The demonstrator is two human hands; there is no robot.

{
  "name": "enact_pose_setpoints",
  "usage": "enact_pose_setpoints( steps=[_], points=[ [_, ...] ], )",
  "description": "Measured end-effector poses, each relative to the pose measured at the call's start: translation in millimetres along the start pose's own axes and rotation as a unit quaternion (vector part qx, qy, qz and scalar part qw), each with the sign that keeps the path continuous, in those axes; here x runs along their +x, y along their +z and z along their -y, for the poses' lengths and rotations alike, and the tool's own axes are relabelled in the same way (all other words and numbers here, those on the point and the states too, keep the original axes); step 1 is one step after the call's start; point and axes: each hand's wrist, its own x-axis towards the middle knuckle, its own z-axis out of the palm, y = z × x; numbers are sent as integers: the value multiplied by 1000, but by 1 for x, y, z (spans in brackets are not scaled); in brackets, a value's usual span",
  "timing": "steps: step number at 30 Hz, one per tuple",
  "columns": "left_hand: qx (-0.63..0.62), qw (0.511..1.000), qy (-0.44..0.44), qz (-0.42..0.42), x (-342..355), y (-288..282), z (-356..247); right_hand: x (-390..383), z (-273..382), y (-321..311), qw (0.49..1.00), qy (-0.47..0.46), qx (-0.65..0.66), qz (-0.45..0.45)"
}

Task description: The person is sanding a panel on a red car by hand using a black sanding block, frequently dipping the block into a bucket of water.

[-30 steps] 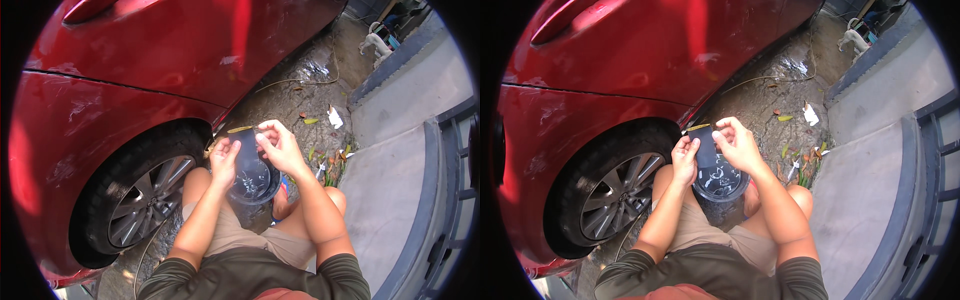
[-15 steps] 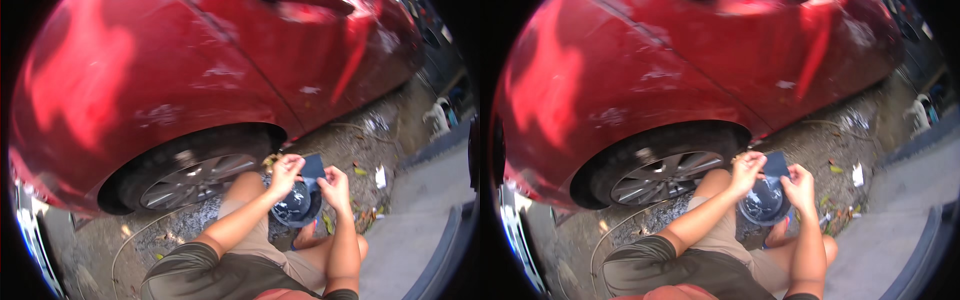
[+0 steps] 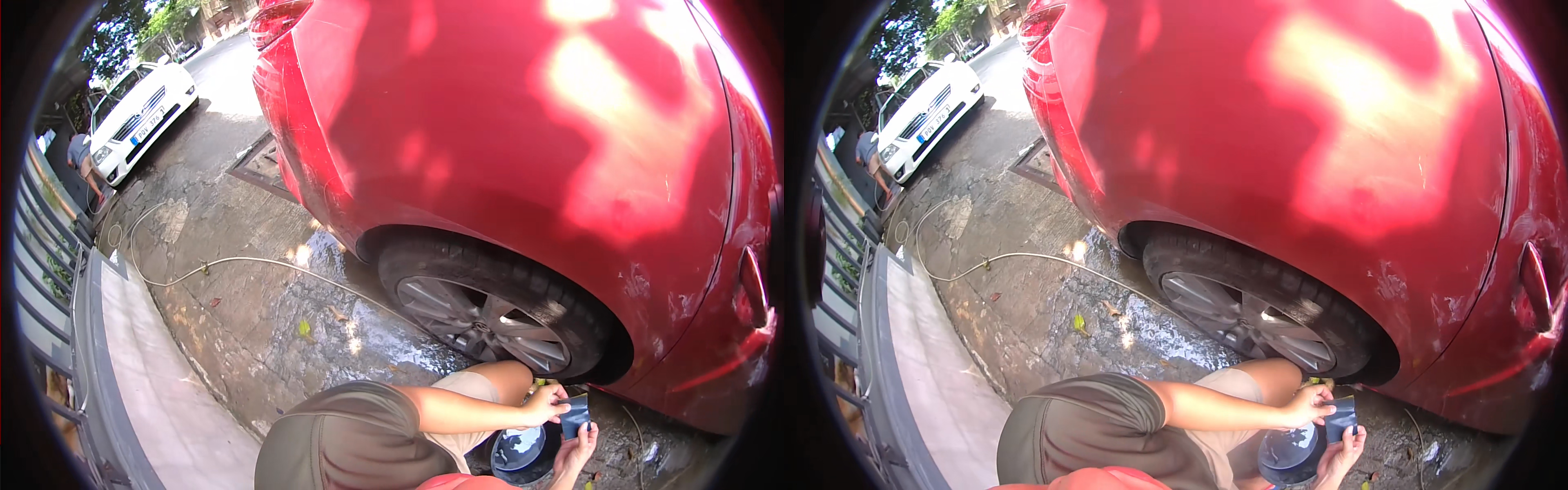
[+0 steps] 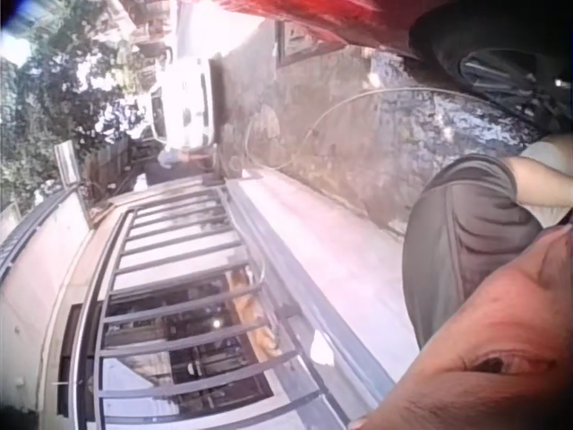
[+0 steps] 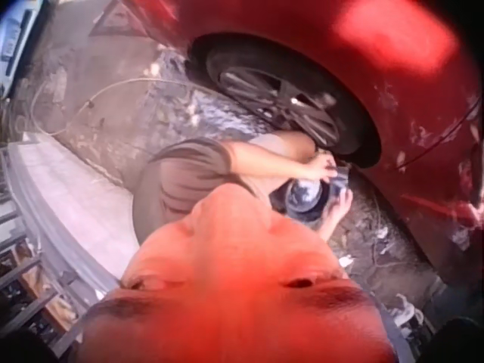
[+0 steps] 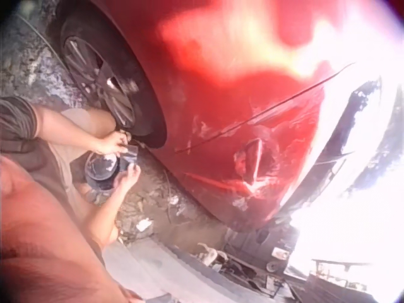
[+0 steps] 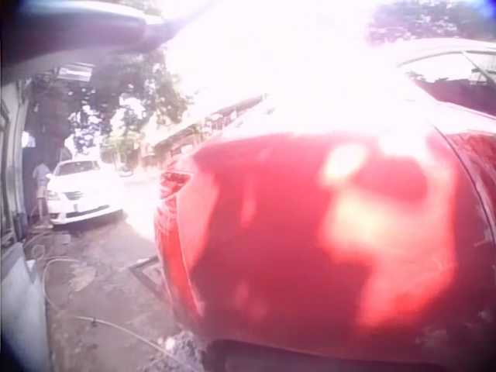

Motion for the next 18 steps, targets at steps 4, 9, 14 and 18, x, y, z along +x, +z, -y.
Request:
enact_pose_setpoints(
  steps=[4, 9, 14, 18],
  points=[
    [-11, 998, -61, 7, 15, 7, 4, -1, 5, 30, 990, 120, -5, -68],
    [99, 991, 20, -93, 25, -38, 4, 25, -22, 42, 991, 98, -86, 13],
    [390, 904, 119, 129, 3, 1, -19, 32, -112, -82, 771, 73, -632, -12],
    [611, 651, 353, 280, -7, 20, -93, 17, -193, -86, 727, 249, -634, -93]
  ],
)
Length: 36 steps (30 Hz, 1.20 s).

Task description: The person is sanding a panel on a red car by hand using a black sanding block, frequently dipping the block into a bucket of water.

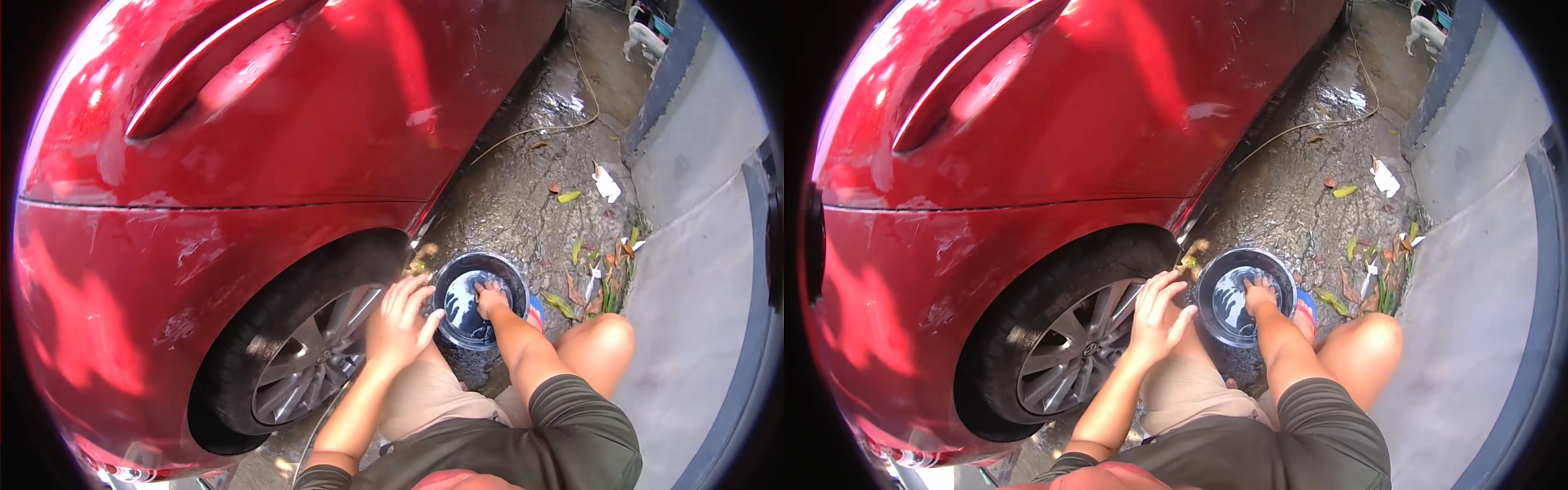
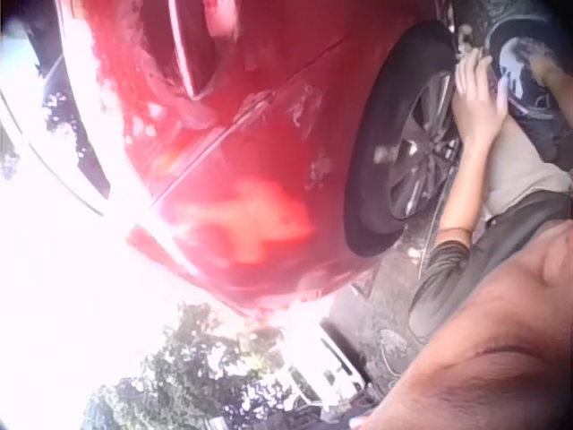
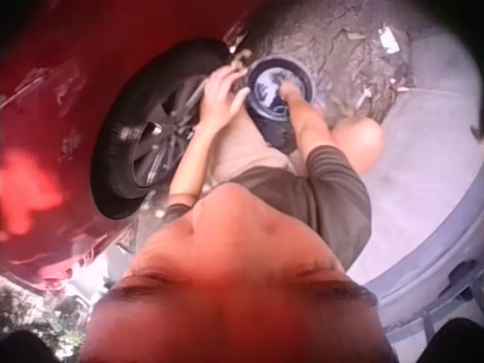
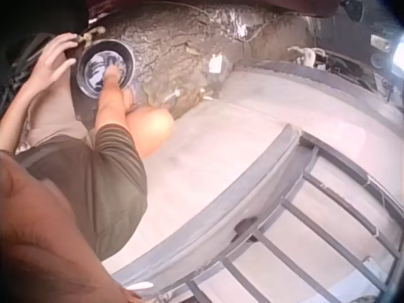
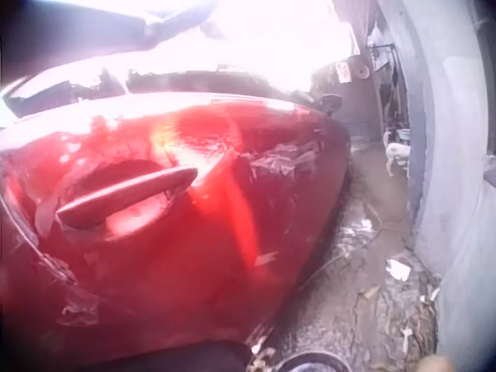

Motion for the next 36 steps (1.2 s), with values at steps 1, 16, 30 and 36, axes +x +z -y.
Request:
enact_pose_setpoints(
  steps=[1, 16, 30, 36],
  points=[
    [78, 996, 37, 33, 5, -22, -2, 0, -2, 27, 999, 3, 20, -30],
    [362, 896, 172, 190, 89, -104, -32, 10, 21, -15, 346, 107, 929, -72],
    [711, 632, 254, 176, 305, -3, -15, -58, 103, -256, 370, -187, 900, -135],
    [721, 551, 317, 275, 300, 104, 49, -16, 61, -195, 303, -141, 930, -155]
  ],
)
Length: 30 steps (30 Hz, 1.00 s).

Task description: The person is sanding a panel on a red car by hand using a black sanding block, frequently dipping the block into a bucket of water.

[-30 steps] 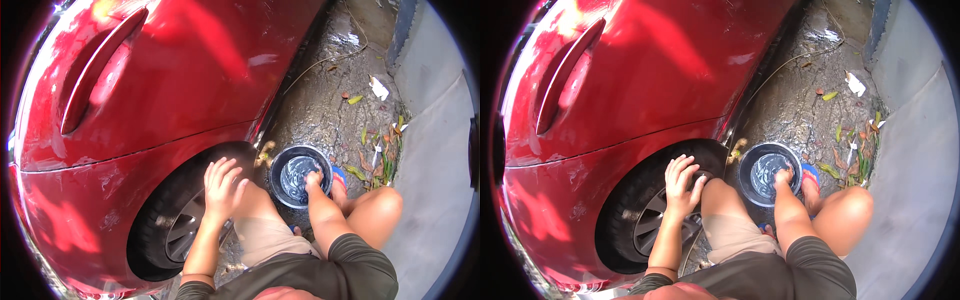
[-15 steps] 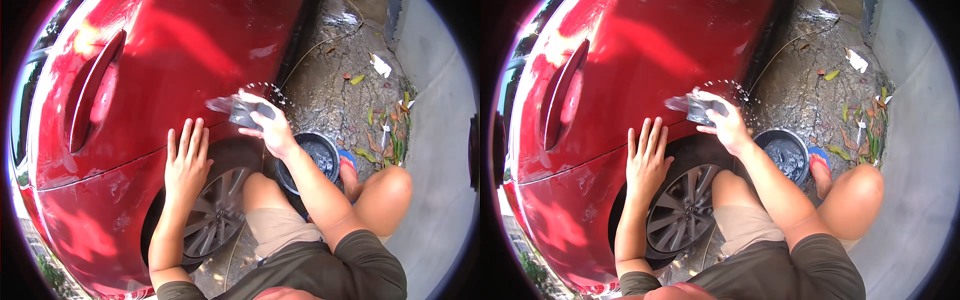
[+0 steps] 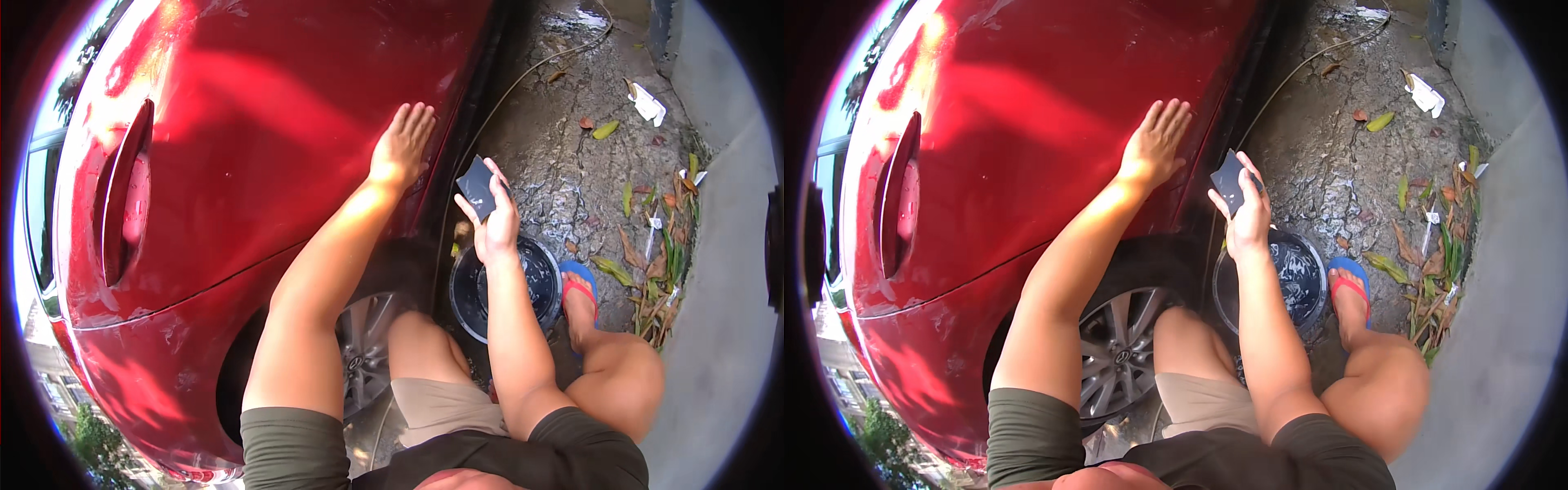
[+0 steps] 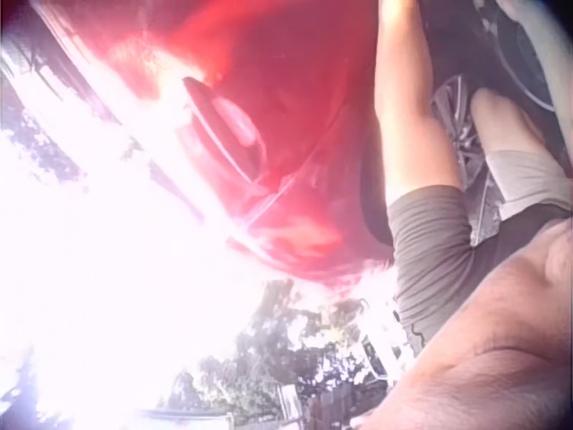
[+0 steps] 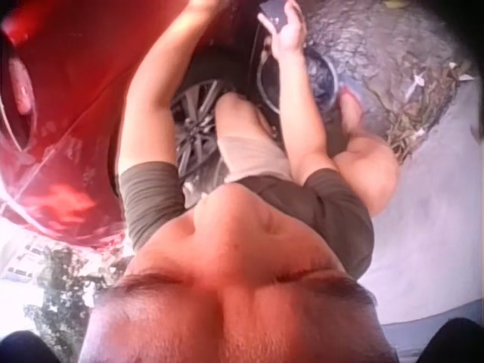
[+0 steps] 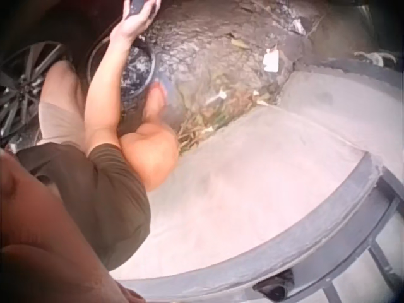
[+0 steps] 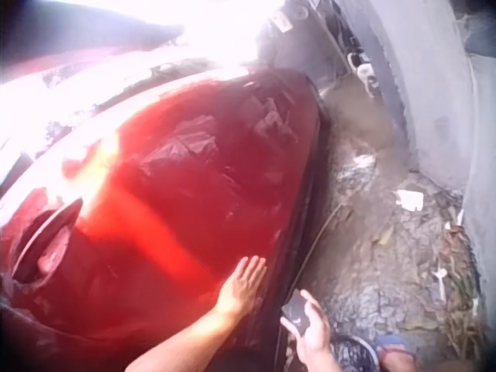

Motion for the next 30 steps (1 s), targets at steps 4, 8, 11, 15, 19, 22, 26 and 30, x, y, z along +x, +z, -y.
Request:
enact_pose_setpoints(
  steps=[4, 8, 11, 15, 19, 22, 26, 30],
  points=[
    [2, 999, 37, 9, -56, 6, -3, 11, -22, -2, 999, -47, 1, 26],
    [-114, 992, -44, 10, -126, -43, 77, 22, -40, 27, 989, -122, -59, 54],
    [-120, 985, -125, 3, -184, -77, 133, 27, -56, 62, 944, -222, -228, 91],
    [73, 973, -217, 22, -233, -98, 202, -18, -85, 119, 784, -401, -430, 201],
    [101, 943, -311, -65, -286, -88, 281, -57, -120, 138, 758, -361, -475, 264],
    [-50, 918, -384, -87, -298, -76, 291, 26, -100, 129, 791, -314, -508, 132],
    [-144, 891, -428, -57, -282, -80, 290, 139, -53, 106, 810, -270, -518, 43],
    [-159, 866, -466, -84, -289, -79, 275, 5, -110, 130, 782, -317, -514, 156]
  ],
)
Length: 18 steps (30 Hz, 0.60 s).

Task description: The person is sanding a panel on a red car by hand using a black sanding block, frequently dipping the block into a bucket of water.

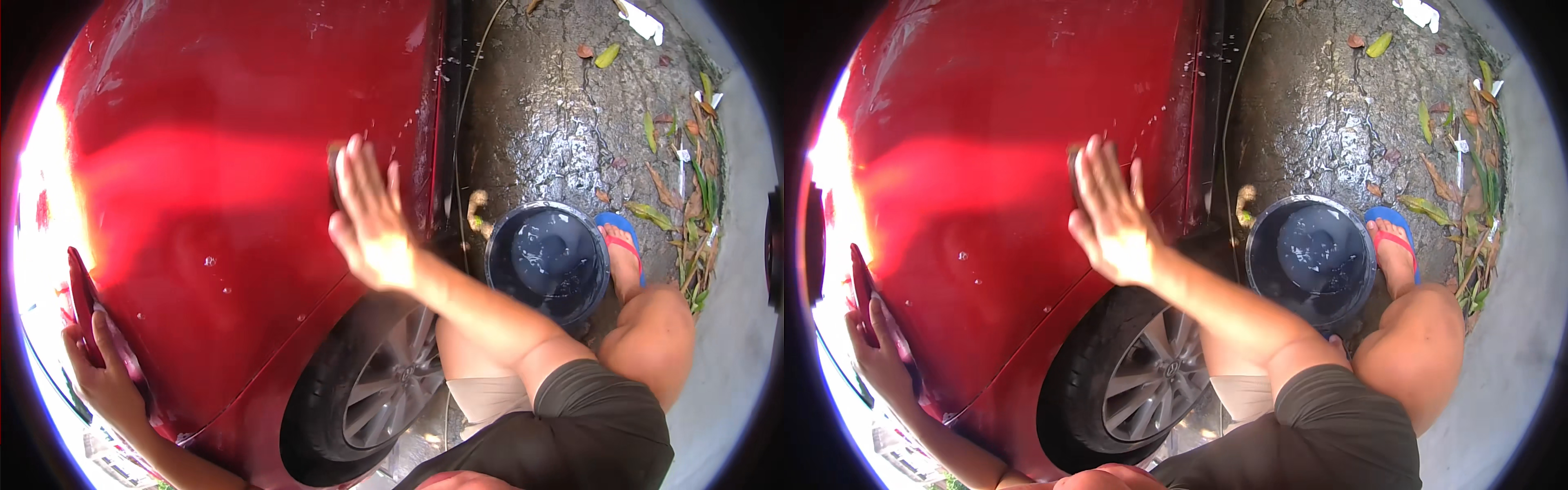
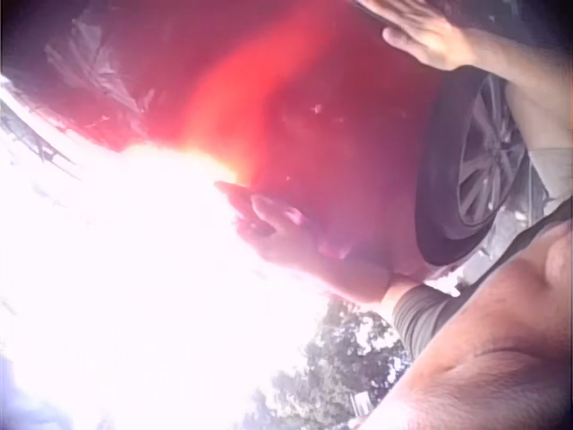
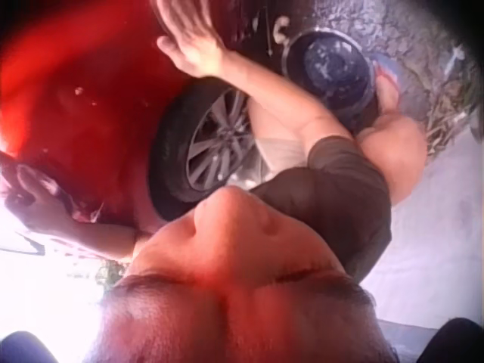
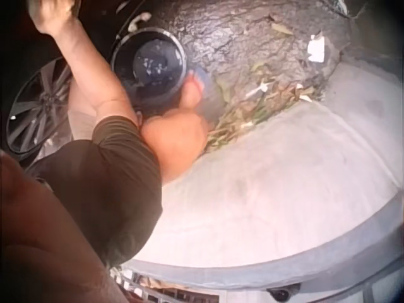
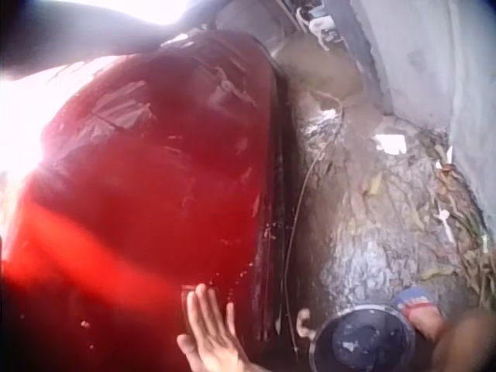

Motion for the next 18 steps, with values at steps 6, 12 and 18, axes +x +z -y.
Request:
enact_pose_setpoints(
  steps=[6, 12, 18],
  points=[
    [57, 998, 11, 14, 10, 8, 8, 109, -94, -52, 992, 89, -35, -83],
    [175, 985, -4, -6, 1, 11, 23, -24, -22, 2, 998, 21, 58, 16],
    [143, 989, -36, -3, 6, 14, 3, 107, -104, -54, 990, 117, -44, -66]
  ],
)
